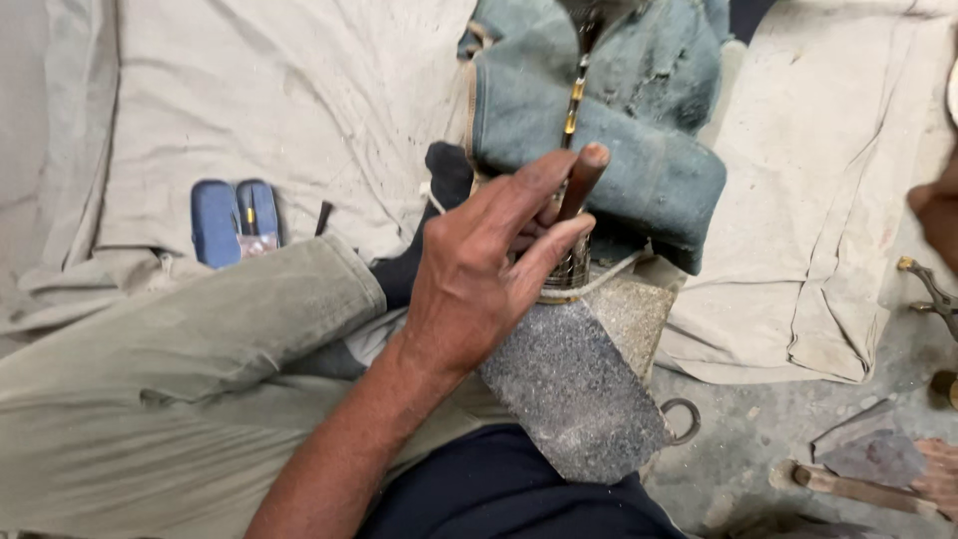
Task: The person sits on the ground holding a brass bell-shaped object against a stone block and hammers it with a wooden mallet, using a punch to shape the metal. They reposition the bell and punch repeatedly while continuing to strike and shape the surface.
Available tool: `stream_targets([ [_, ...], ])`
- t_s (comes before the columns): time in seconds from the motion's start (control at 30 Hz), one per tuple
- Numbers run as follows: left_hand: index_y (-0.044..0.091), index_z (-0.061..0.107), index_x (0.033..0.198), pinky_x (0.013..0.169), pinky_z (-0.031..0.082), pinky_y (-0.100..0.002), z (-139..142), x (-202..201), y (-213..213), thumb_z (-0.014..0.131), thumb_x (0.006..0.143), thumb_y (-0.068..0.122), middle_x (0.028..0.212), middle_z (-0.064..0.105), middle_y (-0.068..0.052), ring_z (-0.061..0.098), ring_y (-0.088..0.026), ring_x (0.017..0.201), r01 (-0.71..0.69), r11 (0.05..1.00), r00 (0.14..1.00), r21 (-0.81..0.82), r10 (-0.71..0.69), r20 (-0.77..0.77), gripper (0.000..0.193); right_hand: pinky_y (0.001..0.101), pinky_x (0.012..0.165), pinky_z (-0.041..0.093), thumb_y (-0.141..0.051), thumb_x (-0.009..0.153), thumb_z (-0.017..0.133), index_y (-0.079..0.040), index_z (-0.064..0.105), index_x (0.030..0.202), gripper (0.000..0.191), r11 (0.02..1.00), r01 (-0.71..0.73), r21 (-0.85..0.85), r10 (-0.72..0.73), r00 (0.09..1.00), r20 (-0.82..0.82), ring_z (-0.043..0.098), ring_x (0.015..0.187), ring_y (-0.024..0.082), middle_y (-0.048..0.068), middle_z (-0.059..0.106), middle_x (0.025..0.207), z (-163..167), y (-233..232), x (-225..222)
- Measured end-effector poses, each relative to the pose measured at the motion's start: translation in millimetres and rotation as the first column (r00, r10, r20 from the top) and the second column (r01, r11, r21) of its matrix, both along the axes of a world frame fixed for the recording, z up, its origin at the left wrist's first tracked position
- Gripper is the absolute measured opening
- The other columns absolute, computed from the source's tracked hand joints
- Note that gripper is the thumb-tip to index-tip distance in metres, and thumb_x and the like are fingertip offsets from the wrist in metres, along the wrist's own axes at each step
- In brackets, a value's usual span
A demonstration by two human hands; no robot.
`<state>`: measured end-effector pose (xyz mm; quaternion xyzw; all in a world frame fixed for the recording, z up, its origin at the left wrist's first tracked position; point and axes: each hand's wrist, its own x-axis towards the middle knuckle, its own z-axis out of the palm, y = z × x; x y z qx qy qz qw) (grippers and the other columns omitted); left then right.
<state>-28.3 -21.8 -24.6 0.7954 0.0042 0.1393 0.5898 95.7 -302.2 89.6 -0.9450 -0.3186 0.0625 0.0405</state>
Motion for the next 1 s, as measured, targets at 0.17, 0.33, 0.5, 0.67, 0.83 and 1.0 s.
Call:
stream_targets([
  [0.17, 0.016, 0.057, 0.145, 0.077, 0.071, -0.028, -4.9, 1.0, 0.0, 0.081, 0.099, 0.018, 0.106, 0.074, -0.006, 0.079, -0.013, 0.092, -0.012, 1.0, 1.0, -0.007, 0.012, -0.015, 0.052, 0.0382, 0.086, 0.058, -0.001, 0.099, 0.062, 0.004, 0.059, 0.133, 0.034, 1.0, 0.006, 0.004, -0.006, 1.0, 0.008, 0.069, 0.09, 0.026, 0.02, 0.068, 0.105, -1.7, -2.1, 12.4],
  [0.33, 0.015, 0.058, 0.145, 0.082, 0.071, -0.028, -5.2, 0.6, -0.2, 0.081, 0.101, 0.017, 0.12, 0.074, -0.009, 0.078, -0.016, 0.101, -0.009, 1.0, 0.998, 0.017, 0.008, 0.067, 0.05, 0.0384, 0.086, 0.058, -0.002, 0.098, 0.062, 0.004, 0.059, 0.133, 0.035, 1.0, 0.001, 0.001, -0.001, 1.0, 0.008, 0.069, 0.09, 0.026, 0.02, 0.067, 0.105, 2.5, 6.8, 10.0],
  [0.5, 0.015, 0.058, 0.144, 0.079, 0.071, -0.028, -2.5, 1.6, 2.9, 0.081, 0.099, 0.018, 0.113, 0.075, -0.007, 0.079, -0.014, 0.096, 0.012, 1.0, 1.0, 0.023, -0.012, 0.005, 0.051, 0.0385, 0.086, 0.058, -0.002, 0.098, 0.062, 0.004, 0.059, 0.134, 0.036, 1.0, 0.013, -0.012, -0.013, 1.0, -0.003, 0.069, 0.09, 0.026, 0.02, 0.067, 0.106, 1.3, 5.8, 5.8],
  [0.67, 0.016, 0.059, 0.145, 0.081, 0.071, -0.027, -1.9, 0.5, 3.0, 0.081, 0.099, 0.017, 0.107, 0.074, -0.006, 0.079, -0.014, 0.094, 0.015, 1.0, 1.0, 0.013, -0.015, 0.0, 0.052, 0.0387, 0.087, 0.058, -0.003, 0.098, 0.062, 0.003, 0.058, 0.135, 0.038, 1.0, -0.003, -0.012, 0.003, 1.0, -0.001, 0.069, 0.091, 0.027, 0.02, 0.067, 0.107, -1.9, 3.0, 13.9],
  [0.83, 0.015, 0.058, 0.144, 0.078, 0.071, -0.027, -5.1, 1.0, 1.7, 0.082, 0.098, 0.018, 0.111, 0.074, -0.007, 0.079, -0.014, 0.094, -0.003, 0.999, 1.0, 0.048, 0.002, 0.023, 0.051, 0.0388, 0.087, 0.058, -0.003, 0.097, 0.063, 0.003, 0.058, 0.135, 0.039, 0.999, 0.009, -0.051, -0.011, 1.0, -0.024, 0.069, 0.091, 0.027, 0.02, 0.067, 0.107, -0.5, 12.2, 4.2],
  [1.0, 0.015, 0.058, 0.146, 0.083, 0.071, -0.028, -5.5, 1.0, 4.4, 0.081, 0.101, 0.019, 0.109, 0.074, -0.006, 0.078, -0.014, 0.096, 0.03, 0.999, 0.998, 0.04, -0.033, 0.053, 0.051, 0.039, 0.087, 0.058, -0.003, 0.097, 0.063, 0.003, 0.058, 0.136, 0.04, 0.999, 0.012, -0.045, -0.013, 1.0, -0.014, 0.069, 0.091, 0.027, 0.019, 0.067, 0.108, 3.3, 24.5, 2.2],
])
